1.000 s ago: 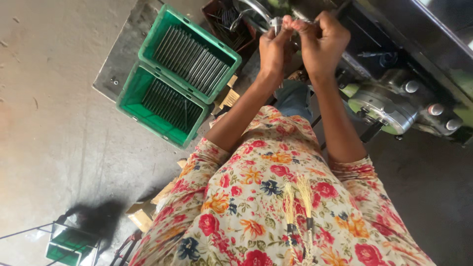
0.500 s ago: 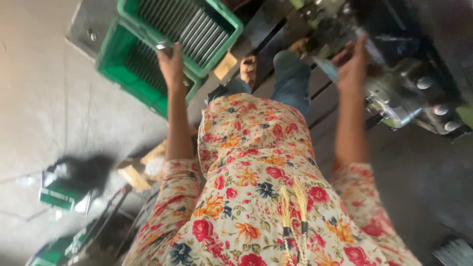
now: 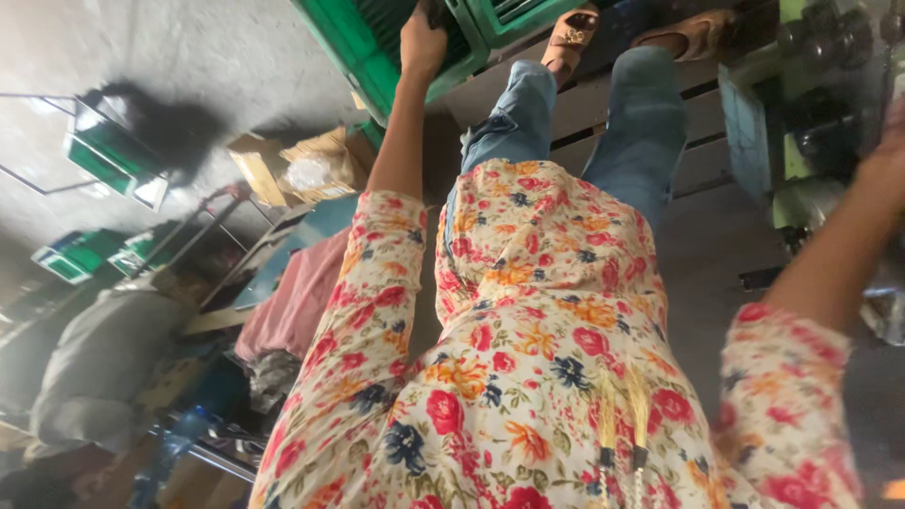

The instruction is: The person repeatedly picks metal rods from a green bin, places them into a press machine, operates the press with both hands, and returns the processed rods to the bin. The cycle continues throughout the clip.

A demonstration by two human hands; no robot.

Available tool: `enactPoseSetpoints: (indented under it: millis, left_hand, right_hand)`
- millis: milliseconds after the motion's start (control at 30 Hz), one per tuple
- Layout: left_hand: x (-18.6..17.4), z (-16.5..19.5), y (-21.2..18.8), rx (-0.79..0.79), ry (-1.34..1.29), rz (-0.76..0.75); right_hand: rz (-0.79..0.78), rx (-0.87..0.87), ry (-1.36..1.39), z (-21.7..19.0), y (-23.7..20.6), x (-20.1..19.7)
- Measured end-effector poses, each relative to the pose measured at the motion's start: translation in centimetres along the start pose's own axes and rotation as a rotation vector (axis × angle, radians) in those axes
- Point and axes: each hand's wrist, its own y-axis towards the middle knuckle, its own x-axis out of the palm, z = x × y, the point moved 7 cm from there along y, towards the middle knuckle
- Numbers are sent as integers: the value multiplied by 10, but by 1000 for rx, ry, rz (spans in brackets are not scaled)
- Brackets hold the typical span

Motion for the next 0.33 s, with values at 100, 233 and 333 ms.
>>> enactPoseSetpoints:
  millis: [100, 233, 333]
  left_hand:
    - [10, 6, -10, -57, 169, -35]
    - [-35, -15, -40, -65, 295, 218]
    - [-64, -18, -80, 201, 510, 374]
  right_hand:
    - [-82, -90, -66, 14, -23, -20]
    - [-125, -199, -427, 60, -90, -44]
    - [25, -42, -444, 89, -122, -85]
